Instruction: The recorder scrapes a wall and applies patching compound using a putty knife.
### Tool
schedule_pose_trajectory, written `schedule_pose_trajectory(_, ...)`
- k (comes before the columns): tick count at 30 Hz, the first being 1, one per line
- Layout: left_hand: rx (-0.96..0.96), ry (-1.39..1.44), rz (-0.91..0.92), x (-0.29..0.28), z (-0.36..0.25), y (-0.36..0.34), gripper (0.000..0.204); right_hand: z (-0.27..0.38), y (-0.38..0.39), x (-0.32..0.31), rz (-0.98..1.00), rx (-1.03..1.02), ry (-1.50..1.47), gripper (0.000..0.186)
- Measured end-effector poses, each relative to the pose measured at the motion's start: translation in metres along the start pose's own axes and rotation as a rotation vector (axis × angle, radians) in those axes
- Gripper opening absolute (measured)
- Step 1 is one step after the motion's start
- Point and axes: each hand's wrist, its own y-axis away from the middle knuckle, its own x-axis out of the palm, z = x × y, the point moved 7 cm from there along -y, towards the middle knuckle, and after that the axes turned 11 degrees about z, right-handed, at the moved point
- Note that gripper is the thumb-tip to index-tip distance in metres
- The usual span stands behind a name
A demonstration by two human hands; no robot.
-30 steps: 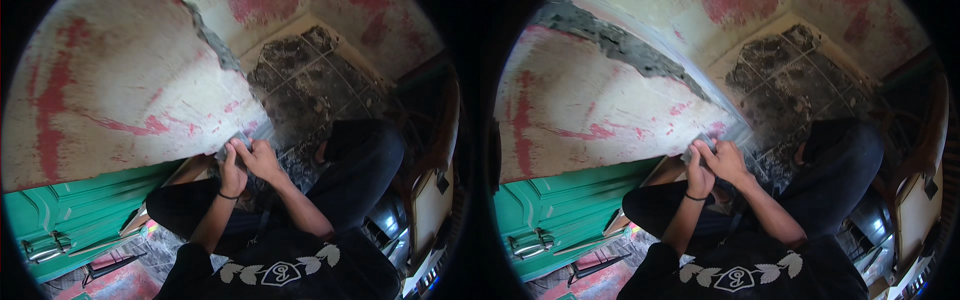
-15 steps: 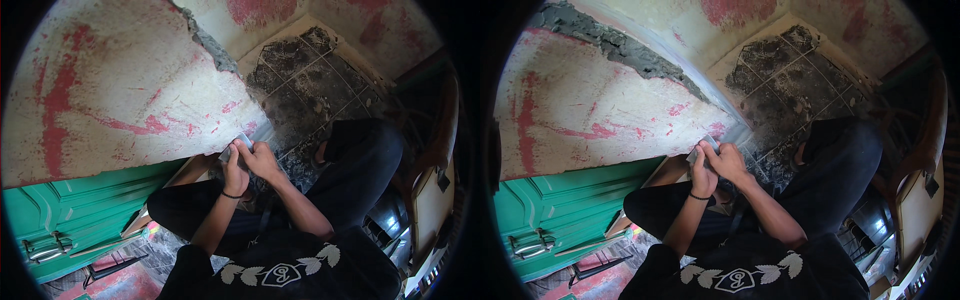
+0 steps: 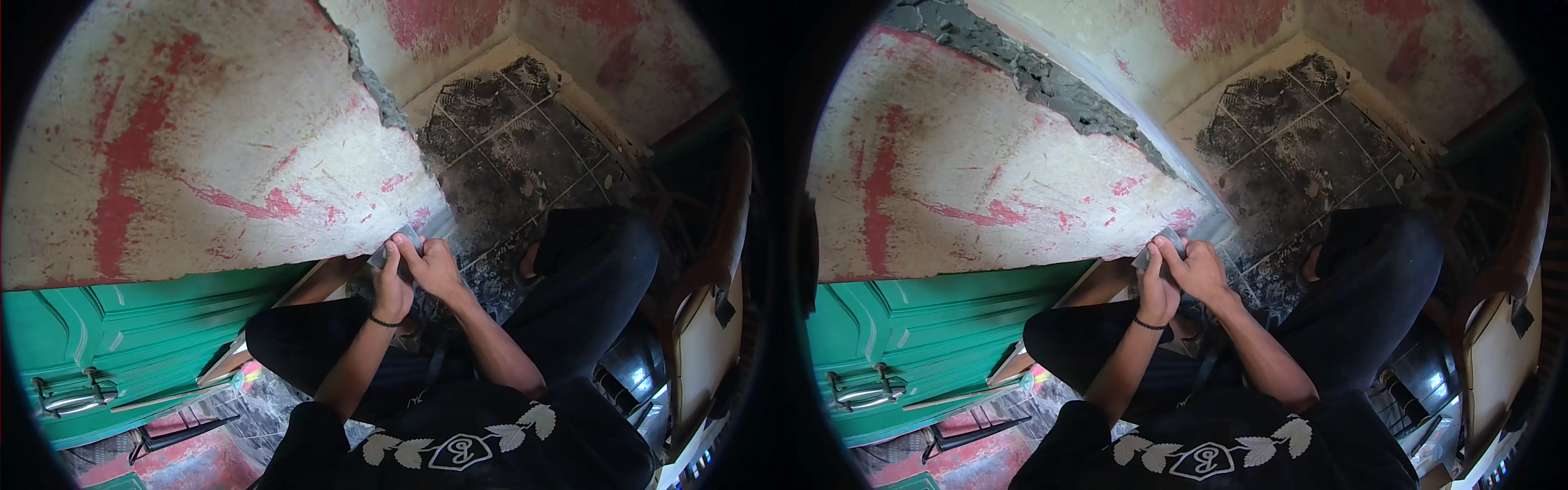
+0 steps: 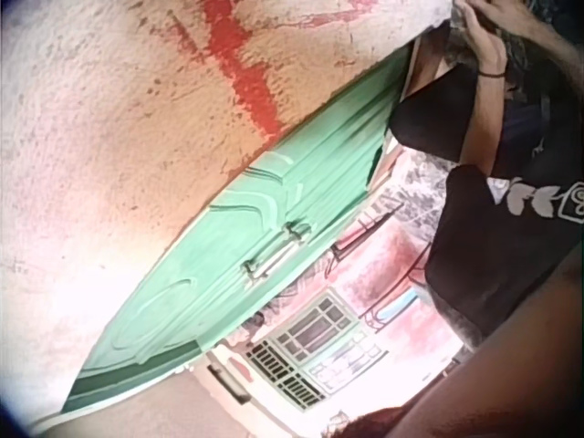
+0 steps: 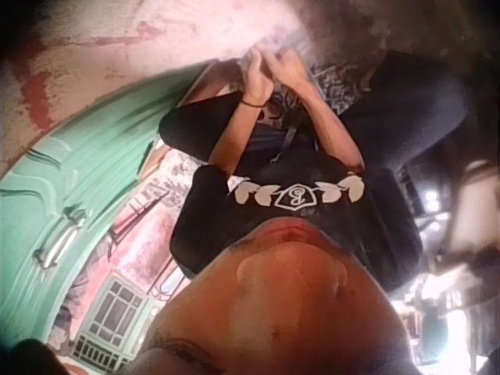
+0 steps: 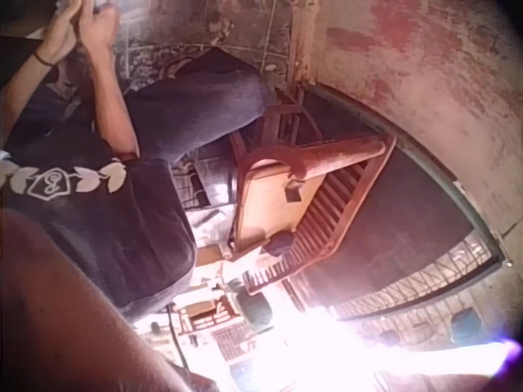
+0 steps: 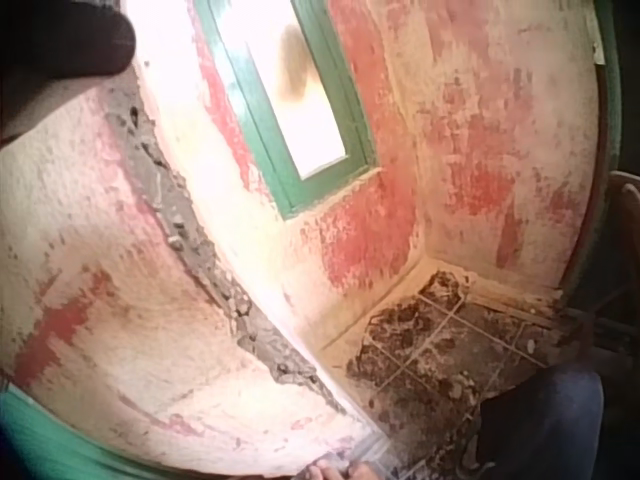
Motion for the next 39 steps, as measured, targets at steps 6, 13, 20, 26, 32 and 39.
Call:
schedule_pose_trajectory(6,-0.001,-0.017,0.027,0.002,-0.005,-0.001,0.039,-0.002,-0.005,0.001,-0.139,-0.175,0.031,0.068)
schedule_pose_trajectory(13,0.027,-0.035,-0.005,0.004,-0.007,0.005,0.04,0.012,0.005,-0.001,-0.071,-0.197,-0.029,0.07)
schedule_pose_trajectory(20,0.018,-0.04,0.022,0.005,-0.006,0.001,0.04,0.02,0.005,-0.007,-0.108,-0.25,-0.049,0.072)
schedule_pose_trajectory(26,-0.045,0.046,-0.08,-0.002,0.005,0.005,0.04,-0.003,-0.001,0.002,-0.009,-0.045,-0.069,0.074)
schedule_pose_trajectory(32,-0.038,-0.014,-0.012,0.004,0.004,0.0,0.034,0.0,-0.004,-0.002,-0.056,-0.139,-0.103,0.073)
schedule_pose_trajectory(39,-0.038,-0.039,-0.059,-0.002,0.009,0.0,0.033,-0.017,-0.012,0.003,0.03,0.048,-0.119,0.078)
